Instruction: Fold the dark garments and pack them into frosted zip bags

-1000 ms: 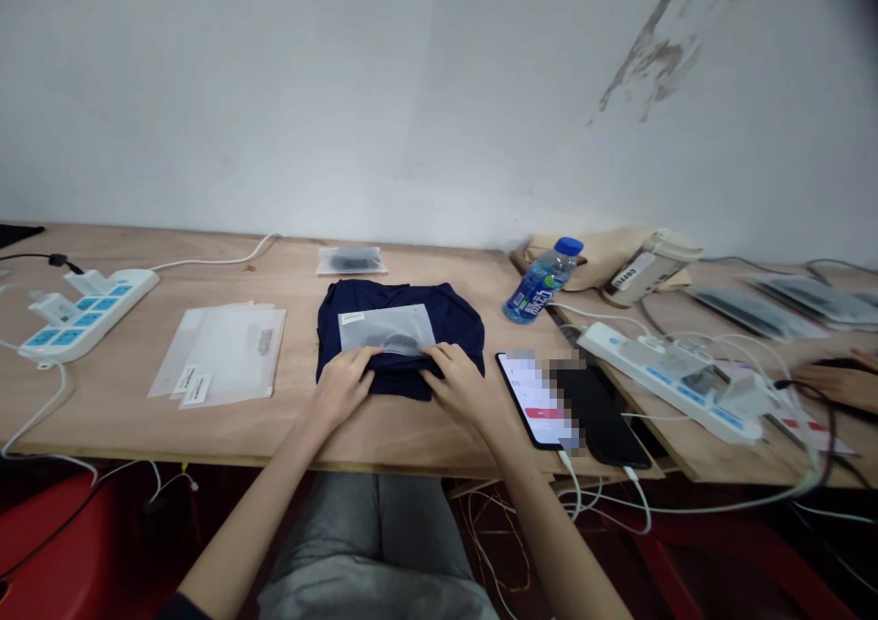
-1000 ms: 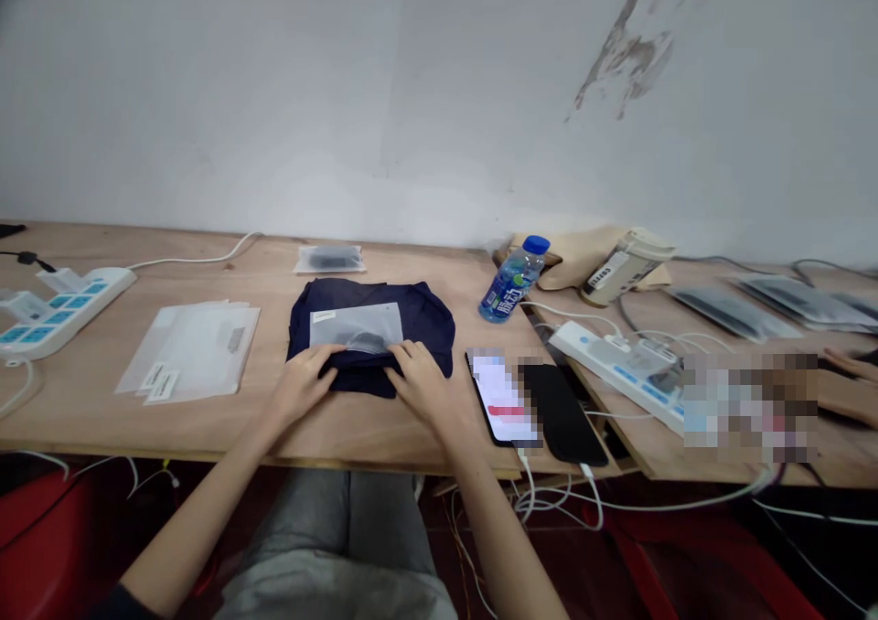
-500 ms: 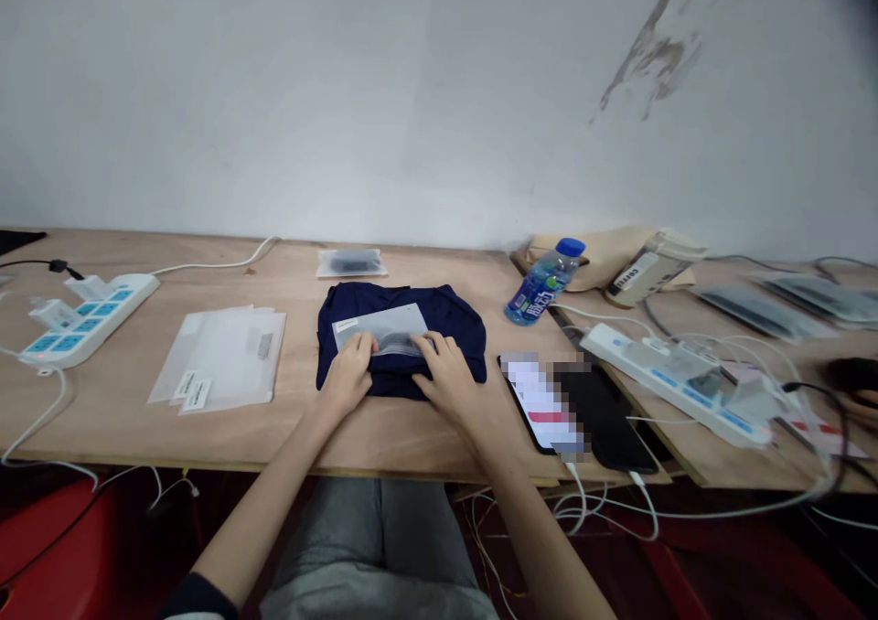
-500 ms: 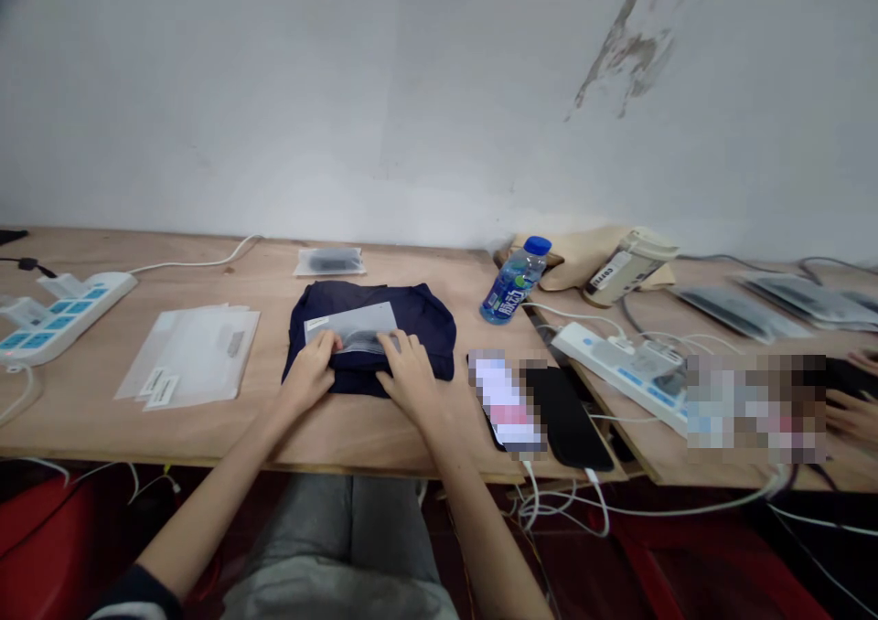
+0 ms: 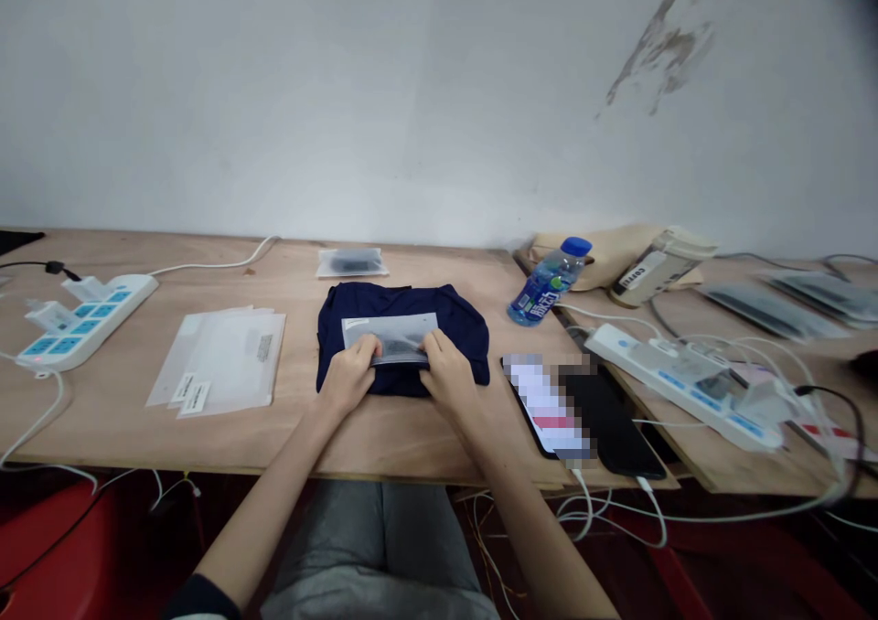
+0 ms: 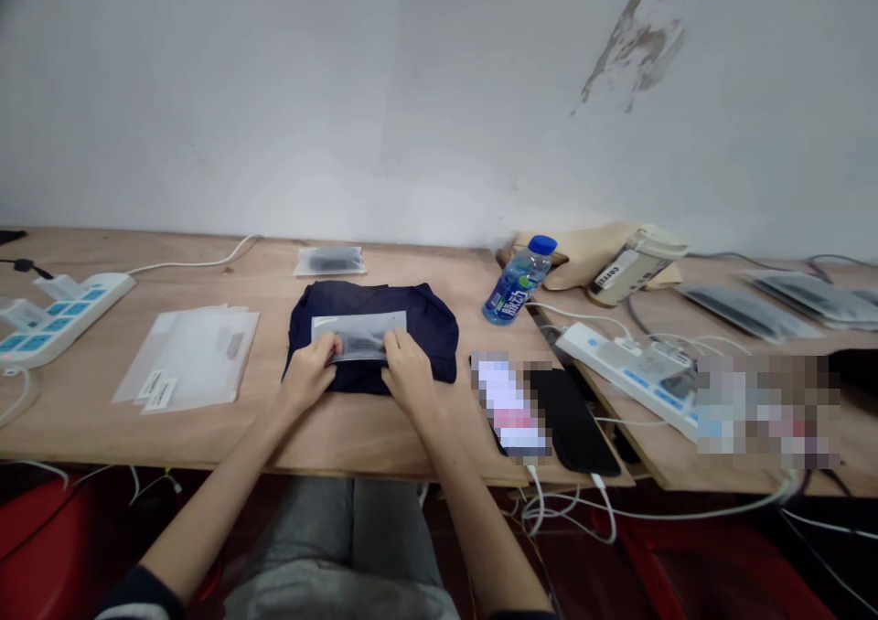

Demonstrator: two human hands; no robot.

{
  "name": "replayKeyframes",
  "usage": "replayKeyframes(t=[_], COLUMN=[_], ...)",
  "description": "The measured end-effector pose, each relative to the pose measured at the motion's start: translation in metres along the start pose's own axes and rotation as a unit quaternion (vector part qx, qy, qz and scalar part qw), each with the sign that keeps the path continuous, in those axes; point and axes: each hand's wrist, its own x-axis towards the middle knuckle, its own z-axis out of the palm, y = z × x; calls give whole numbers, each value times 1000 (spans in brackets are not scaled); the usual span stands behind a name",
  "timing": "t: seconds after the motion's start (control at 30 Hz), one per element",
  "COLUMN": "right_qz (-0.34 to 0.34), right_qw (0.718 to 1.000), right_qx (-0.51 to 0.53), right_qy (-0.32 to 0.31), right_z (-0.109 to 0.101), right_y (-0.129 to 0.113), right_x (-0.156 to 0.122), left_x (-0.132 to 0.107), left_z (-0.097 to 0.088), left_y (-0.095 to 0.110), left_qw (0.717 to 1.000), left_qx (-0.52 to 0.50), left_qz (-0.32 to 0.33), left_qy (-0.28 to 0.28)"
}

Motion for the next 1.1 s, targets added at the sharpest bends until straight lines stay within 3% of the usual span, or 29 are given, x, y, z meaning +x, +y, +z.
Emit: replayKeyframes(t=[0.17, 0.3, 0.37, 0.57, 0.67, 0.9, 1.1], right_qz=[109, 164, 150, -9, -5, -4, 129], right_qw=[993, 981, 983, 988, 990, 997, 987], right_qx=[4, -21, -6, 112, 93, 28, 11], right_qy=[-49, -103, -105, -102, -103, -77, -92], right_z=[3, 5, 1, -30, -30, -6, 3], right_y=[-9, -12, -10, 0, 2, -5, -19], right_x=[-1, 2, 1, -15, -22, -15, 0], left_x=[1, -5, -10, -19, -20, -13, 2], left_z=[-7, -18, -19, -5, 1, 5, 12], left_y=[6, 16, 16, -2, -8, -5, 5], left_qw=[999, 997, 995, 993, 993, 990, 993], left_qx=[32, 36, 30, 36, 43, 88, 113], left_qz=[-1, 45, 71, 84, 97, 110, -4], left_qy=[-25, -42, -56, -73, -56, 15, 11])
